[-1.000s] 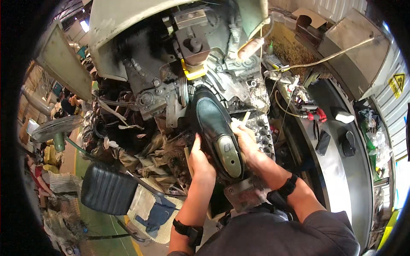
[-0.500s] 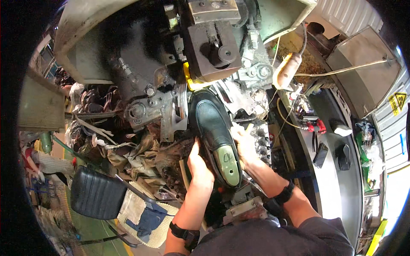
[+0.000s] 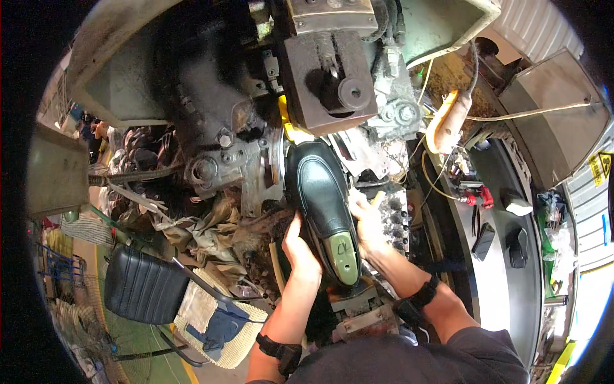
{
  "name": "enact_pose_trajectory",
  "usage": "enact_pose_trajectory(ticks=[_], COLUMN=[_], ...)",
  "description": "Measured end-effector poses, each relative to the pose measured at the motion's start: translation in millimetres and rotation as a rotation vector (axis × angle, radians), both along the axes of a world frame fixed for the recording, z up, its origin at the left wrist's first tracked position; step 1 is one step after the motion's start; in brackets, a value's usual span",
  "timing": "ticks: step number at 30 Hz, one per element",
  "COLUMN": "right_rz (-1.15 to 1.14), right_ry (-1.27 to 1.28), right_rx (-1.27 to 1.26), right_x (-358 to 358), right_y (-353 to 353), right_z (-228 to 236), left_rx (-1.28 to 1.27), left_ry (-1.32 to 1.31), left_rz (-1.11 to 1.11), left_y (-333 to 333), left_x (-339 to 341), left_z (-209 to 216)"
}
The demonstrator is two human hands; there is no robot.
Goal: The person is using a shoe-lasting machine to shape and attach the upper part of the shoe to the last, and then placing the semi-finished shoe on a conveyor belt.
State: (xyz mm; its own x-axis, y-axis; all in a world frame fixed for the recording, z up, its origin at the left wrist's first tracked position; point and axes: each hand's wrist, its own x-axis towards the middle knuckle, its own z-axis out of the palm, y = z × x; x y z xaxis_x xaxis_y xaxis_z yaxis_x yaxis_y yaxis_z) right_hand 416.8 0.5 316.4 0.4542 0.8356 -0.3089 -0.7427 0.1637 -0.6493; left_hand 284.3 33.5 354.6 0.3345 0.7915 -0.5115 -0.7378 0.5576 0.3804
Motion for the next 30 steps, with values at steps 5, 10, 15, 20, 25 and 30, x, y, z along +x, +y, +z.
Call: enact_pose_trajectory(ticks=[5, 10, 15, 20, 25, 30], right_rz=[-0.024, -0.079, -0.014, 0.018, 0.046, 0.193], right_ry=[-0.219, -0.097, -0.065, -0.113, -0.253, -0.394], right_rx=[-0.051, -0.036, -0.021, -0.043, -0.104, -0.249], right_x=[7, -2, -4, 3, 8, 34], right_y=[6, 12, 12, 9, 11, -21], right_z=[-14, 2, 17, 6, -11, 25], left_rx=[0.025, 0.060, 0.050, 0.024, 0.049, 0.083], left_ry=[0.119, 0.178, 0.122, 0.082, -0.027, 0.179], left_rz=[0.111, 0.176, 0.142, 0.033, -0.042, -0.064], left_y=[7, 9, 13, 10, 7, 8], left_x=[7, 8, 4, 7, 7, -31], left_z=[-30, -48, -58, -37, -25, -41])
